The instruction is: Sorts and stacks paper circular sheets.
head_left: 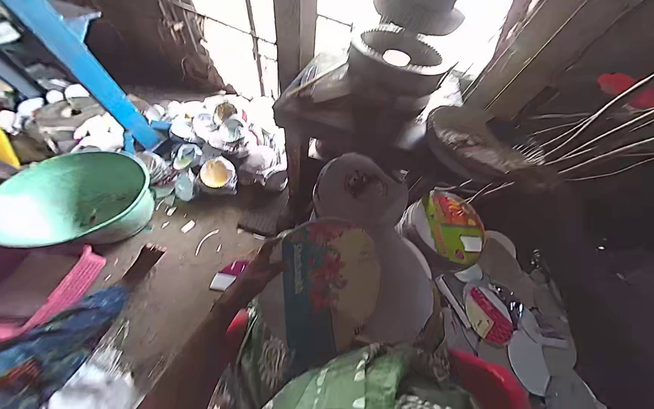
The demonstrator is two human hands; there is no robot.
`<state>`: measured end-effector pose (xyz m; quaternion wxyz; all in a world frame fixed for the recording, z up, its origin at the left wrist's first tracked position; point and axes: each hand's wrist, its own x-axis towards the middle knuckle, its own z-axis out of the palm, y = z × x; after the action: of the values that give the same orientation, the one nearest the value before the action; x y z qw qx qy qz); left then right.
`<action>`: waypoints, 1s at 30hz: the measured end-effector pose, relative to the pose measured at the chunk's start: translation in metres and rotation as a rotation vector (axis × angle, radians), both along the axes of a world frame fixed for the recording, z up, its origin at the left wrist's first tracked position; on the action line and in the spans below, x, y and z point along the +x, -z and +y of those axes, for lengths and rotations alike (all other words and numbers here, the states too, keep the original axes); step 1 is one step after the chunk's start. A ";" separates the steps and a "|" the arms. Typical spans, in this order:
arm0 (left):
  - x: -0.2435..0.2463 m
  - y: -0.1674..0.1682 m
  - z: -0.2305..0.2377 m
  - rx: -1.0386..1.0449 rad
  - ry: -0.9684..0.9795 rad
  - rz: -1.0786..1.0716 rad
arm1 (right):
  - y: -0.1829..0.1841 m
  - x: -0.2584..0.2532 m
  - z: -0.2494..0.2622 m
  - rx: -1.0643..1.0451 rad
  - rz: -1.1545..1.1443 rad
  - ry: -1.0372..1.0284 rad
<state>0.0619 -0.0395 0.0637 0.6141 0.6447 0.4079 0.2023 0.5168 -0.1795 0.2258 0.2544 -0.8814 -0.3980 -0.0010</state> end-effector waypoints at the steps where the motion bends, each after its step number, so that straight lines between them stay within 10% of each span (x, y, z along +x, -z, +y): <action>1: 0.001 0.001 0.001 -0.017 -0.004 -0.039 | 0.017 -0.005 -0.005 0.009 -0.087 -0.043; 4: -0.003 0.010 0.002 -0.050 0.006 -0.206 | 0.069 -0.038 -0.018 0.000 -0.253 -0.375; 8: -0.008 0.013 0.000 -0.109 -0.076 -0.325 | 0.094 -0.158 -0.028 -0.472 0.469 -0.626; 12: -0.001 0.011 -0.002 -0.120 -0.214 -0.404 | 0.123 -0.182 -0.043 -0.299 0.705 -0.691; 18: 0.003 0.017 0.010 0.063 -0.283 -0.509 | 0.072 -0.169 -0.020 0.068 0.698 -0.698; 25: -0.015 0.046 0.033 0.098 0.000 0.196 | -0.019 -0.067 0.106 0.573 0.831 -0.221; 30: -0.012 0.048 0.031 0.024 0.157 0.380 | -0.065 -0.024 0.196 0.530 0.815 0.054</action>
<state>0.0496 -0.0080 0.0155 0.5322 0.7084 0.4623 0.0336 0.4926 0.0161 0.2907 0.6050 -0.7251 -0.2290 0.2362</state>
